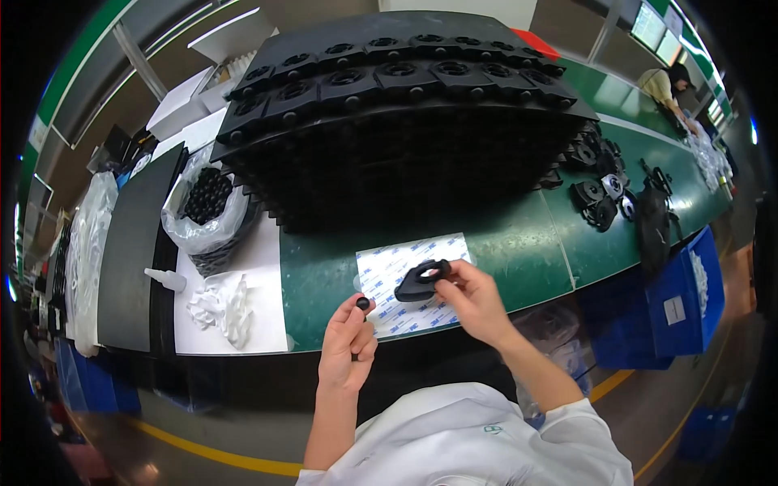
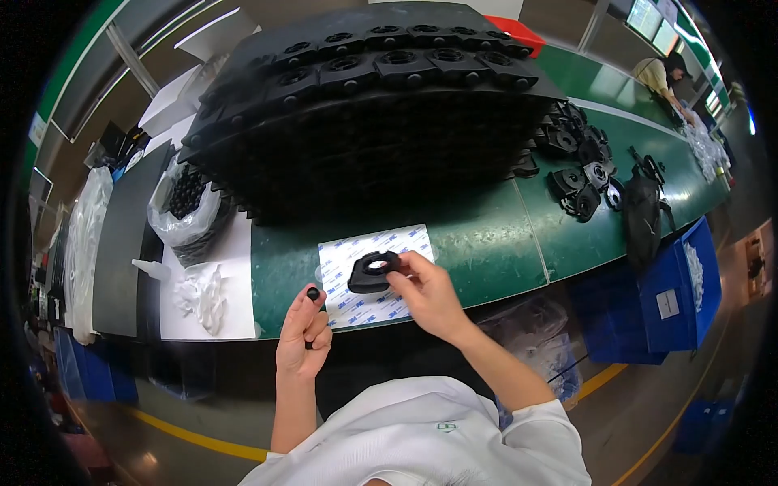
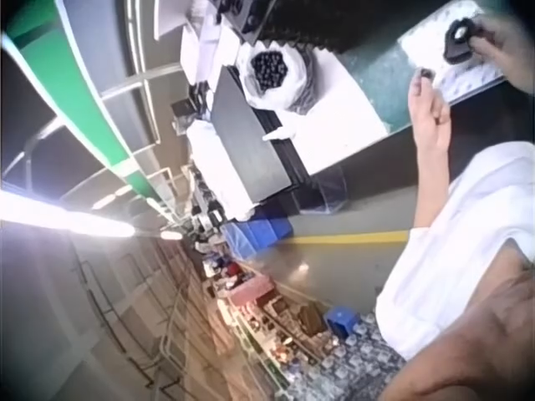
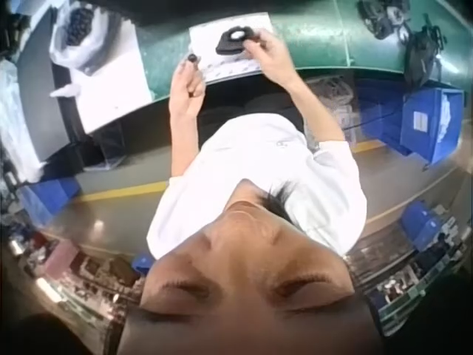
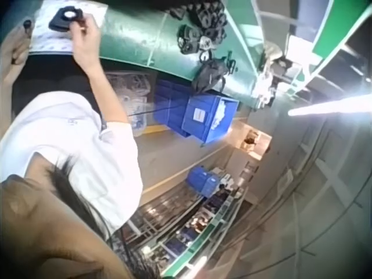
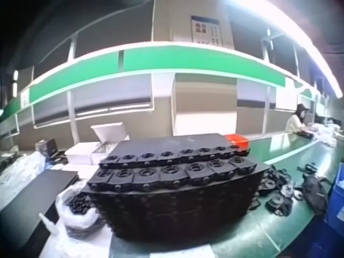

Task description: Assembling small black components by inserting pins and applying adhesive in a factory setting.

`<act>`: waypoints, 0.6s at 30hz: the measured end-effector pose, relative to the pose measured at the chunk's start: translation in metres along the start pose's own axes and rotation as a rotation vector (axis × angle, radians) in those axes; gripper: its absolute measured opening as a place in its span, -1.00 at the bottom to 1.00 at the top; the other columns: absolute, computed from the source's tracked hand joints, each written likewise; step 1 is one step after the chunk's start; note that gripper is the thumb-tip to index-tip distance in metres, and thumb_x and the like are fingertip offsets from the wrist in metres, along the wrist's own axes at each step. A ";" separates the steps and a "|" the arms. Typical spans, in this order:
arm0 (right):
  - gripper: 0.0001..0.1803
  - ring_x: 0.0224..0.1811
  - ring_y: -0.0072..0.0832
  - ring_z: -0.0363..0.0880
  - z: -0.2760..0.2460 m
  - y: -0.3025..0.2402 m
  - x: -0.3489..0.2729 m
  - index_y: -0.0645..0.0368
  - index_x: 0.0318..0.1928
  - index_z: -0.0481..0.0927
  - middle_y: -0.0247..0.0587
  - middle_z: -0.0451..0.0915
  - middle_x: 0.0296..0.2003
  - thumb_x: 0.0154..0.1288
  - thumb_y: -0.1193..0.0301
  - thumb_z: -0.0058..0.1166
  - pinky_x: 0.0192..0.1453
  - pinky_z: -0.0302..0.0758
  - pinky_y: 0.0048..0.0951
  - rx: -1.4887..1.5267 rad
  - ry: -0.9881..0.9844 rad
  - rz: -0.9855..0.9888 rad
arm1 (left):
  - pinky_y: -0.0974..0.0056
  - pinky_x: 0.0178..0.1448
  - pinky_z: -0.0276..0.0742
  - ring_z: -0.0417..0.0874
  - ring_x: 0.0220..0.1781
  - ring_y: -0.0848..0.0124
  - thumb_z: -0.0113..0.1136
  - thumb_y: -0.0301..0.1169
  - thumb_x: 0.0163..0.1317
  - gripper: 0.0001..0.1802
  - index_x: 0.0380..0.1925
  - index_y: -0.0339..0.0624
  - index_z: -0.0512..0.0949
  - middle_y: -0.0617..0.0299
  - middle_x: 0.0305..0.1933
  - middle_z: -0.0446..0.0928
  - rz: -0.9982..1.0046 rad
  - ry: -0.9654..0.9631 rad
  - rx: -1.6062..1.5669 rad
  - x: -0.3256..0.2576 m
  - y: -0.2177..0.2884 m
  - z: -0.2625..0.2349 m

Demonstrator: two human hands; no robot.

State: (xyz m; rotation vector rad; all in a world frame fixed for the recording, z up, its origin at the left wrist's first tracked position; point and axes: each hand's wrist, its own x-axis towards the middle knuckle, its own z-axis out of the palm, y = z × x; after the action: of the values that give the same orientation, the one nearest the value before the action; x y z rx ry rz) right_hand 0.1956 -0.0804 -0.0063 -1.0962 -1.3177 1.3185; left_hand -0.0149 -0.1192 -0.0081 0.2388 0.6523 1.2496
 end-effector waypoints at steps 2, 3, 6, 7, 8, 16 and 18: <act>-0.85 -0.39 -0.69 0.47 0.014 0.005 0.002 0.29 -0.17 0.46 -0.34 0.52 -0.41 0.24 0.58 -0.05 -0.25 0.42 -0.66 -0.013 0.034 -0.002 | 0.58 -0.66 0.03 0.10 -0.67 0.70 0.03 -0.44 0.27 -0.80 -0.10 -0.15 0.45 0.26 -0.13 0.54 0.003 -0.009 -0.021 0.000 0.001 -0.003; -0.87 -0.39 -0.68 0.47 0.018 0.004 0.002 0.29 -0.18 0.46 -0.33 0.52 -0.42 0.25 0.56 -0.05 -0.26 0.42 -0.65 -0.074 0.037 -0.034 | 0.58 -0.66 0.03 0.10 -0.67 0.70 0.03 -0.44 0.27 -0.80 -0.10 -0.15 0.45 0.26 -0.13 0.54 0.003 -0.006 -0.021 0.000 0.000 -0.004; -0.88 -0.40 -0.67 0.47 0.026 0.007 0.002 0.30 -0.19 0.46 -0.30 0.52 -0.43 0.24 0.57 -0.04 -0.28 0.42 -0.64 -0.159 0.037 -0.087 | 0.58 -0.66 0.03 0.10 -0.67 0.70 0.03 -0.43 0.27 -0.80 -0.10 -0.15 0.46 0.25 -0.14 0.54 0.008 -0.017 -0.027 -0.001 0.001 -0.008; -0.88 -0.40 -0.67 0.47 0.026 0.008 0.002 0.30 -0.19 0.46 -0.30 0.52 -0.43 0.24 0.57 -0.04 -0.28 0.42 -0.64 -0.159 0.037 -0.086 | 0.58 -0.66 0.03 0.10 -0.67 0.70 0.04 -0.43 0.27 -0.80 -0.11 -0.15 0.47 0.25 -0.15 0.54 0.010 -0.015 -0.029 -0.002 0.002 -0.008; -0.88 -0.41 -0.66 0.46 0.027 0.011 0.003 0.30 -0.21 0.46 -0.30 0.52 -0.44 0.24 0.57 -0.05 -0.30 0.41 -0.64 -0.218 0.044 -0.133 | 0.58 -0.66 0.03 0.11 -0.67 0.70 0.04 -0.43 0.27 -0.80 -0.11 -0.15 0.47 0.25 -0.15 0.55 0.011 -0.012 -0.031 -0.002 0.003 -0.008; -0.92 -0.48 -0.64 0.42 0.025 0.016 0.004 0.30 -0.24 0.43 -0.30 0.49 -0.48 0.25 0.59 -0.06 -0.37 0.37 -0.61 -0.319 0.079 -0.192 | 0.59 -0.66 0.05 0.11 -0.67 0.70 0.06 -0.44 0.26 -0.80 -0.12 -0.15 0.47 0.25 -0.16 0.55 0.023 -0.011 -0.038 -0.002 0.004 -0.011; -0.90 -0.48 -0.57 0.42 0.026 0.014 0.003 0.29 -0.23 0.43 -0.25 0.48 -0.48 0.22 0.61 -0.06 -0.38 0.36 -0.59 -0.313 0.091 -0.191 | 0.59 -0.67 0.05 0.12 -0.67 0.70 0.06 -0.44 0.26 -0.80 -0.12 -0.15 0.48 0.25 -0.16 0.55 0.024 -0.008 -0.037 -0.003 0.004 -0.011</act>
State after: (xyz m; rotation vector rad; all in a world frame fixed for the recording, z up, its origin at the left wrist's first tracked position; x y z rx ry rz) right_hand 0.1693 -0.0809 -0.0193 -1.1923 -1.5525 0.9322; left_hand -0.0252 -0.1226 -0.0139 0.2211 0.6206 1.2821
